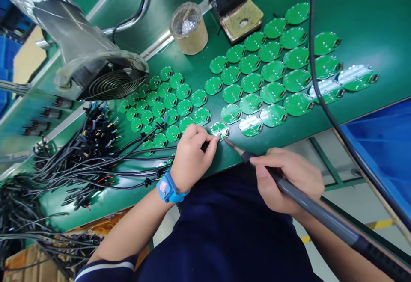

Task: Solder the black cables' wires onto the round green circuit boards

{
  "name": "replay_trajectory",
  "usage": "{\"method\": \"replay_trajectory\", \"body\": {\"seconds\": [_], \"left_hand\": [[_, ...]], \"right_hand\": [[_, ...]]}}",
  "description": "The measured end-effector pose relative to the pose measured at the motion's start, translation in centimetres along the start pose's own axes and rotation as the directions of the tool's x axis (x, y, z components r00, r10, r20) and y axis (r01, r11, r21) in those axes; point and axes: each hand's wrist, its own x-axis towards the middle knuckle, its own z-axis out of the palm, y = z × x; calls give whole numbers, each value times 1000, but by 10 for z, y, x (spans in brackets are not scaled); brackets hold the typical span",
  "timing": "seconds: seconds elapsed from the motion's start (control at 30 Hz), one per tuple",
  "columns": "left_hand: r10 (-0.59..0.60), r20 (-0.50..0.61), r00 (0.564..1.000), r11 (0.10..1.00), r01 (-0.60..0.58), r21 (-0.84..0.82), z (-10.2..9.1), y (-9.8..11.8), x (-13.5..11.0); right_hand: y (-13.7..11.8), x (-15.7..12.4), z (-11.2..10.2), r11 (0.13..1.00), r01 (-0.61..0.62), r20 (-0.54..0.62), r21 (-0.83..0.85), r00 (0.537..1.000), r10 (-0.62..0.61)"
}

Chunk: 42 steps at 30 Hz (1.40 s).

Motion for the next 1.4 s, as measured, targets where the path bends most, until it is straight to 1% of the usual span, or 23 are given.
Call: {"method": "replay_trajectory", "body": {"seconds": [0.1,0.17,0.33,0.53,0.7,0.77,0.87,0.93,1.0,1.03,1.1,1.13,1.23,1.33,1.4], "left_hand": [[-3,4,1000,1000,3,0,0,0,0],[-7,7,1000,1000,7,-3,-1,0,0],[-24,12,1000,1000,24,-20,-1,0,0],[-55,24,998,998,56,-36,-3,0,2],[-80,6,997,996,81,-41,-5,1,5],[-79,10,997,996,79,-36,-6,1,6],[-79,28,996,996,80,-26,-6,1,6],[-80,38,996,996,81,-24,-6,1,6],[-83,44,996,996,85,-28,-6,1,7],[-84,47,995,996,86,-33,-6,1,7],[-86,53,995,995,89,-46,-5,0,7],[-87,55,995,995,89,-52,-6,0,7],[-92,60,994,993,96,-63,-6,-1,8],[-108,65,992,992,113,-65,-7,0,9],[-119,67,991,990,123,-64,-7,0,10]], "right_hand": [[3,-3,-3,993,-96,-20,66,995,97],[6,-2,-3,992,-106,-4,67,994,106],[5,5,5,997,-7,-4,76,1000,7],[-5,15,8,998,58,50,-29,997,-57],[-10,18,6,966,210,132,-147,973,-192],[-12,18,7,955,241,129,-171,967,-221],[-14,18,8,949,271,137,-162,958,-250],[-15,16,7,961,232,142,-151,967,-211],[-14,12,4,986,107,132,-127,987,-90],[-12,10,2,995,23,104,-101,994,-13],[-7,6,-1,994,-107,60,-35,992,109],[-5,5,-3,991,-132,52,-8,990,132],[0,6,-2,991,-125,59,38,991,122],[-3,13,3,990,-114,52,86,993,109],[-6,17,6,990,-112,73,86,992,106]]}}
